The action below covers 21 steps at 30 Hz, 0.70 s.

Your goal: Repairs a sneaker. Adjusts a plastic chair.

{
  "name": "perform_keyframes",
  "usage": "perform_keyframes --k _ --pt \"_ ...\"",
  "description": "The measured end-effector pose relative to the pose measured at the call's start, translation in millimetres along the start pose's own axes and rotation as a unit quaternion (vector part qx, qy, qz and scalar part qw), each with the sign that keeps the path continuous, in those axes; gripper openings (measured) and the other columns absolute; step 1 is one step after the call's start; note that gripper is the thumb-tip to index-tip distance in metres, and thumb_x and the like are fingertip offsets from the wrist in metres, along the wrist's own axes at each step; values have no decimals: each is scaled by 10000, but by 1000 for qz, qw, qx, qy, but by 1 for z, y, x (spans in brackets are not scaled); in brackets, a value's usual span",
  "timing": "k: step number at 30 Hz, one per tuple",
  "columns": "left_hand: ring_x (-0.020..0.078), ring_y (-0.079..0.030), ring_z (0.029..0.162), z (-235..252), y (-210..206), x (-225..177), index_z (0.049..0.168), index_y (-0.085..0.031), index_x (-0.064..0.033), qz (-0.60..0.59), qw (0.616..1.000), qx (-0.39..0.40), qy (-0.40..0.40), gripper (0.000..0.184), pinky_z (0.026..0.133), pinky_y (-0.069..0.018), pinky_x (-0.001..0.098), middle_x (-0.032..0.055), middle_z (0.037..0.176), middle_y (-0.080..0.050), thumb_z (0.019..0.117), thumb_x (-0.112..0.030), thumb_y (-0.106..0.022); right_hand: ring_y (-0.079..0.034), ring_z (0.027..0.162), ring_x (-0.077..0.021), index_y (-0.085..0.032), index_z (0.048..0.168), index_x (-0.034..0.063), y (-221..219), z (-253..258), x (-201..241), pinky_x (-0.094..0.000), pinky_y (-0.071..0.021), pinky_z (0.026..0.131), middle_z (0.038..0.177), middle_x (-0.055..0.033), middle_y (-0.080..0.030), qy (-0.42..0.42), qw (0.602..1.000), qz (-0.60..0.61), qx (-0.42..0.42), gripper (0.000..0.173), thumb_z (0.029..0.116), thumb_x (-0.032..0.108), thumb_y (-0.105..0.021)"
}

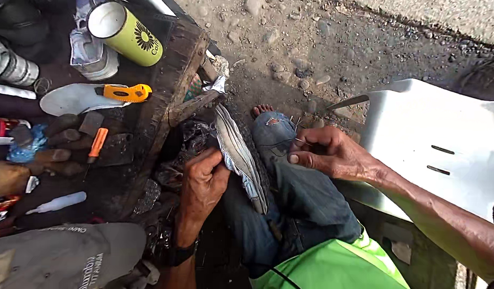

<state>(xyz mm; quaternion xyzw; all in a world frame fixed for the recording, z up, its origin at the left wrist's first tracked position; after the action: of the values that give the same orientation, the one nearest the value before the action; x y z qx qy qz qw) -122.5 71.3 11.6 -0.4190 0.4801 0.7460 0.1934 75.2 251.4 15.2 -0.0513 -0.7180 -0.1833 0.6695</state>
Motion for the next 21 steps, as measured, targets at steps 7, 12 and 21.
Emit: perform_keyframes --k 7,12,21 --pt "38 -667 806 -3 1 1 910 -742 -26 -42 999 16 21 144 739 -565 207 14 864 -711 947 -94 -621 -673 726 -113 -764 1045 168 -38 31 10 -362 -517 587 845 23 -716 115 952 -285 -19 227 995 287 -577" --pt "45 -659 795 -3 1 2 941 -736 -35 -59 997 41 28 138 717 -565 206 8 878 -700 966 -122 -630 -574 598 -80 -740 908 153 -37 37 10 -324 -428 514 683 46 -625 98 966 -241 -14 197 959 252 -578" --pt "46 -660 843 -1 0 2 966 -749 -37 -67 995 72 -3 186 770 -560 214 13 902 -708 1005 -165 -621 -451 519 50 -587 775 167 4 -1 8 -118 -348 470 617 115 -495 -19 973 219 77 330 1021 385 -621"
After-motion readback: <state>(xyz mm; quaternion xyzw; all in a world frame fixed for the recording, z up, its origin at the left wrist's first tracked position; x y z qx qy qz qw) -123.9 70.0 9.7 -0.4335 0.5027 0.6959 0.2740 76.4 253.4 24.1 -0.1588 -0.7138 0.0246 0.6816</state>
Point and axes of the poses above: each hand's wrist, its own z-axis towards the middle knuckle, its own y-axis out of the back of the hand, x = y × z, the point moved 6 cm from there along z, towards the middle knuckle
